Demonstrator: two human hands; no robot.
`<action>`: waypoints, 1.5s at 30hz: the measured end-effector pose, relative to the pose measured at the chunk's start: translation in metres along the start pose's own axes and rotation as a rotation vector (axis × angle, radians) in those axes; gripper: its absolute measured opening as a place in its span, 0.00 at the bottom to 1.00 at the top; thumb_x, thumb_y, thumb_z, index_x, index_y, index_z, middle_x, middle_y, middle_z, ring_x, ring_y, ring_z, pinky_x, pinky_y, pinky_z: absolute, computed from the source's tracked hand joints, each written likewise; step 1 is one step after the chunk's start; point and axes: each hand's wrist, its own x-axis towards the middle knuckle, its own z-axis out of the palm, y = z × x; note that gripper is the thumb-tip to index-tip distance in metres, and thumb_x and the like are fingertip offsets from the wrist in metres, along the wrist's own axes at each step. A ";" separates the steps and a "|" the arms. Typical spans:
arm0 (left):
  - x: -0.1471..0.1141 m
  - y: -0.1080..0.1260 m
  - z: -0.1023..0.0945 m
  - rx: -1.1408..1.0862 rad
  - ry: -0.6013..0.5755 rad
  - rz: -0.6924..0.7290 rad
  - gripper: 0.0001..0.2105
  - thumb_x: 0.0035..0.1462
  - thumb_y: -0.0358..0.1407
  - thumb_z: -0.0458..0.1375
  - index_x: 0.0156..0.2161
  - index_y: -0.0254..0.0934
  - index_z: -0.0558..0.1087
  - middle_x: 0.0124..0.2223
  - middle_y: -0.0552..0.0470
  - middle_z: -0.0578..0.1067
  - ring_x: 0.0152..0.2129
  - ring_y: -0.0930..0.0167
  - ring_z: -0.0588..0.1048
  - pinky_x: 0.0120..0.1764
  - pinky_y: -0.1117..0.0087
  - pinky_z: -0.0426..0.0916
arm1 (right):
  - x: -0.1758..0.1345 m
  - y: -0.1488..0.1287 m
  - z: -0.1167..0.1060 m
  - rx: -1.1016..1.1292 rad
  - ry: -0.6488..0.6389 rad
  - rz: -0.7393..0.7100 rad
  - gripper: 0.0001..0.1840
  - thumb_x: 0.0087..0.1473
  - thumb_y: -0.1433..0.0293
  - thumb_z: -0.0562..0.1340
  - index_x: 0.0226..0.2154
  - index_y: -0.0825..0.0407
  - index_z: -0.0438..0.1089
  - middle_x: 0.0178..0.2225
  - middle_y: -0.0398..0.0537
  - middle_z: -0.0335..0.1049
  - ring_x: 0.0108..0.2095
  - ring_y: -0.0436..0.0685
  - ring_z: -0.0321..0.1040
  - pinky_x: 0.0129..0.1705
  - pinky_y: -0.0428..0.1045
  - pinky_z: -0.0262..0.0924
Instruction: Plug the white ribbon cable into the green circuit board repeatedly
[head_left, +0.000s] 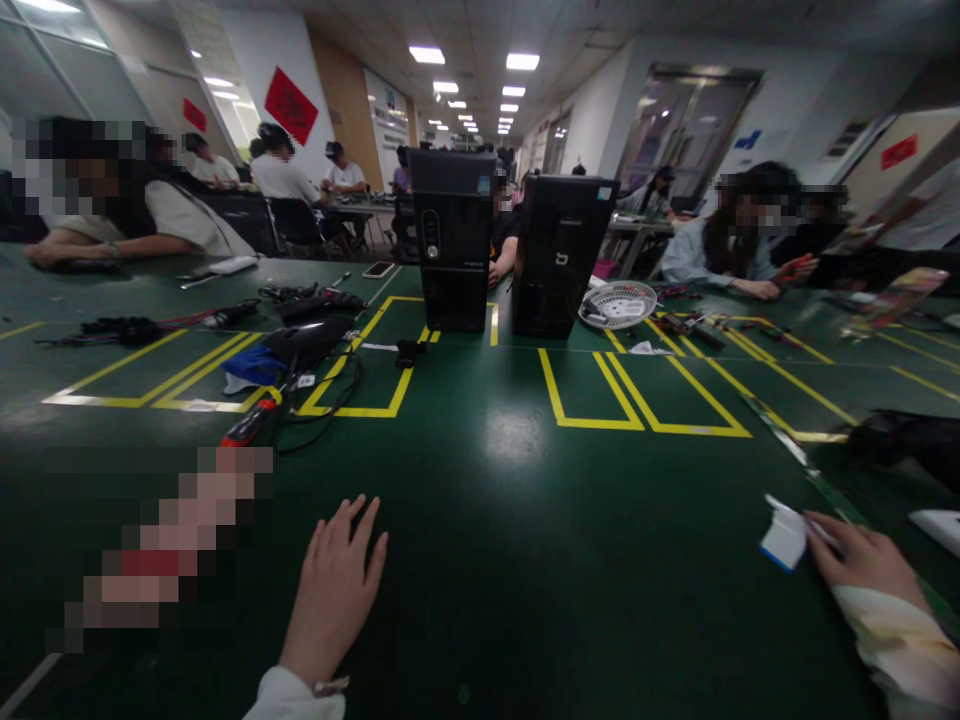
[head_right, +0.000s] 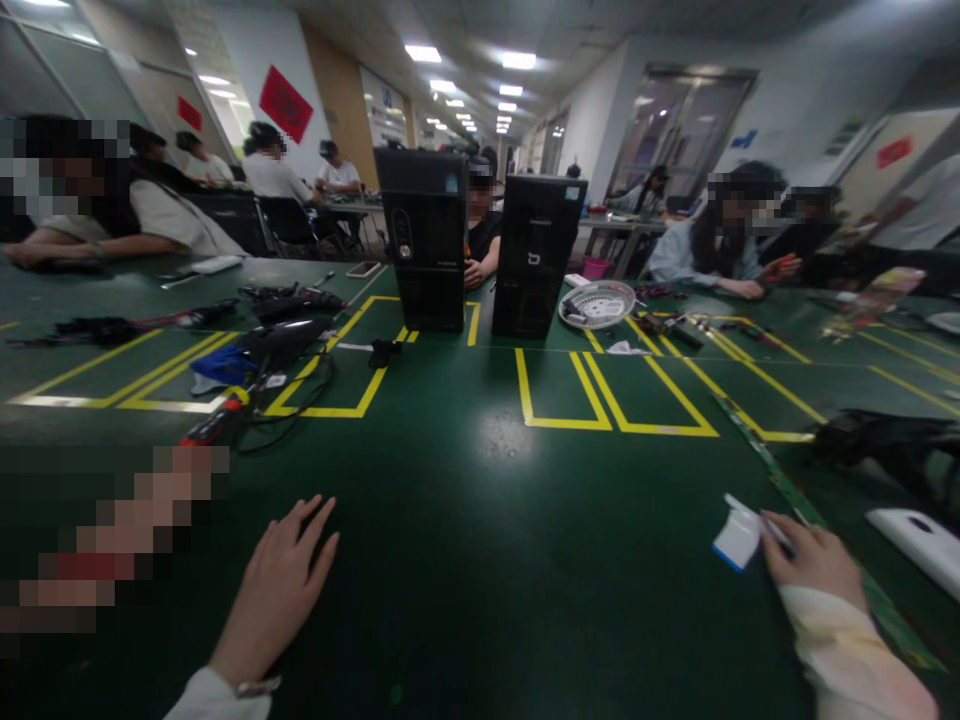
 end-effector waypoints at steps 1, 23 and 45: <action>0.000 0.000 0.000 0.000 0.003 0.002 0.27 0.63 0.45 0.39 0.59 0.32 0.63 0.59 0.37 0.64 0.58 0.56 0.61 0.57 0.49 0.57 | -0.002 -0.001 -0.002 0.025 -0.004 0.002 0.29 0.52 0.57 0.48 0.47 0.54 0.71 0.39 0.60 0.69 0.46 0.67 0.65 0.44 0.56 0.62; 0.000 0.004 -0.002 0.011 0.000 -0.004 0.26 0.63 0.44 0.39 0.59 0.31 0.63 0.59 0.38 0.65 0.58 0.57 0.61 0.58 0.50 0.55 | -0.102 -0.155 -0.022 0.270 0.093 -0.569 0.22 0.59 0.62 0.48 0.48 0.53 0.68 0.52 0.57 0.65 0.53 0.66 0.62 0.50 0.65 0.58; 0.000 0.005 0.000 -0.008 0.057 0.007 0.24 0.63 0.41 0.42 0.59 0.32 0.64 0.59 0.40 0.65 0.59 0.58 0.60 0.59 0.52 0.53 | -0.211 -0.358 -0.131 0.520 -0.578 -1.167 0.28 0.62 0.64 0.48 0.64 0.44 0.45 0.67 0.44 0.36 0.66 0.59 0.32 0.64 0.67 0.32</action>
